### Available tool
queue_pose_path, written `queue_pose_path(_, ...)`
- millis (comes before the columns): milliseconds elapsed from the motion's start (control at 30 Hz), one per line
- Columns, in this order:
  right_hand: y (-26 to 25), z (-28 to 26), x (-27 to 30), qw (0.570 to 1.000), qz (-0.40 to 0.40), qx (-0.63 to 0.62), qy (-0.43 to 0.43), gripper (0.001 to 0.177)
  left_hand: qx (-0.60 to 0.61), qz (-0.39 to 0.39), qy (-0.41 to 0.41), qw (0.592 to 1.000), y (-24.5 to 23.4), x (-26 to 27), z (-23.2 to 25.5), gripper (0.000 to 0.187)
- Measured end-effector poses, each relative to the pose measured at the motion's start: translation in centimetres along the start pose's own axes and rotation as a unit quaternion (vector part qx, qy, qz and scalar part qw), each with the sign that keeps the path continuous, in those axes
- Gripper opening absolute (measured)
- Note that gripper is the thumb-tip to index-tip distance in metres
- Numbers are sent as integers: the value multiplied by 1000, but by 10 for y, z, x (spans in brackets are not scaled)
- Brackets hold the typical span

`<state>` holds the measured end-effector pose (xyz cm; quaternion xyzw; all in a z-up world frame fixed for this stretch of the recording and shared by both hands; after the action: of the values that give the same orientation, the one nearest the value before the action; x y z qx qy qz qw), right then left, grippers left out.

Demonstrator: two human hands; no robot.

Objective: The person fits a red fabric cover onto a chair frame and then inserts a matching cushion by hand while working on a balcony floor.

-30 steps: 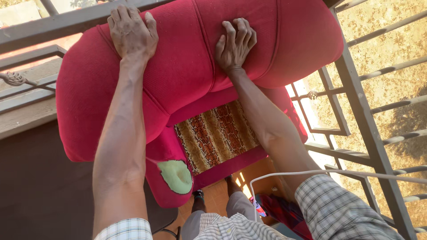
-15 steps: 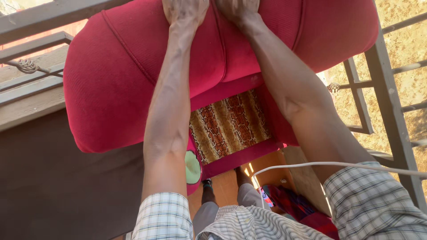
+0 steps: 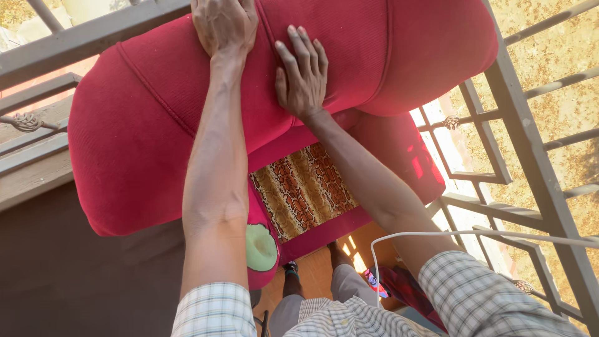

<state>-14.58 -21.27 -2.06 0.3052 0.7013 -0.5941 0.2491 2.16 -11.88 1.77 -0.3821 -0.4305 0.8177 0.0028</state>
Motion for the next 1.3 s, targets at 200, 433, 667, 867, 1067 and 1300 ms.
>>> queue_pose_path(200, 45, 19, 15, 999, 26, -36, -17, 44, -37, 12, -6, 999, 10, 10, -4, 40)
queue_pose_path(433, -18, 40, 25, 997, 66, -37, -16, 20, -62, 24, 23, 998, -1, -2, 0, 34)
queue_pose_path(667, -15, 122, 10, 992, 39, 117, -5, 42, -25, 6, -1, 1000, 10, 7, -6, 27)
queue_pose_path(867, -36, 101, 6, 993, 26, 116, 14, 42, -26, -45, -40, 998, 7, 12, -1, 32)
queue_pose_path(1067, -67, 102, -34, 974, -177, 47, 135, 31, -40, -39, 54, 997, 20, 85, 136, 47)
queue_pose_path(1300, -18, 168, -106, 977, -49, 205, -42, 62, -2, -55, 36, 998, 8, 71, 136, 56)
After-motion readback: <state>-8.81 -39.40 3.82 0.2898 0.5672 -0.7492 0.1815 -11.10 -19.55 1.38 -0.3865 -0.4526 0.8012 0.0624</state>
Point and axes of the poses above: each hand's wrist, its own x-axis away from the middle knuckle, its own y-axis out of the palm, z = x × y, the point moved 3 cm from there along -x, towards the middle knuckle, and after that the axes turned 4 degrees about -z, right-handed, at the moved point
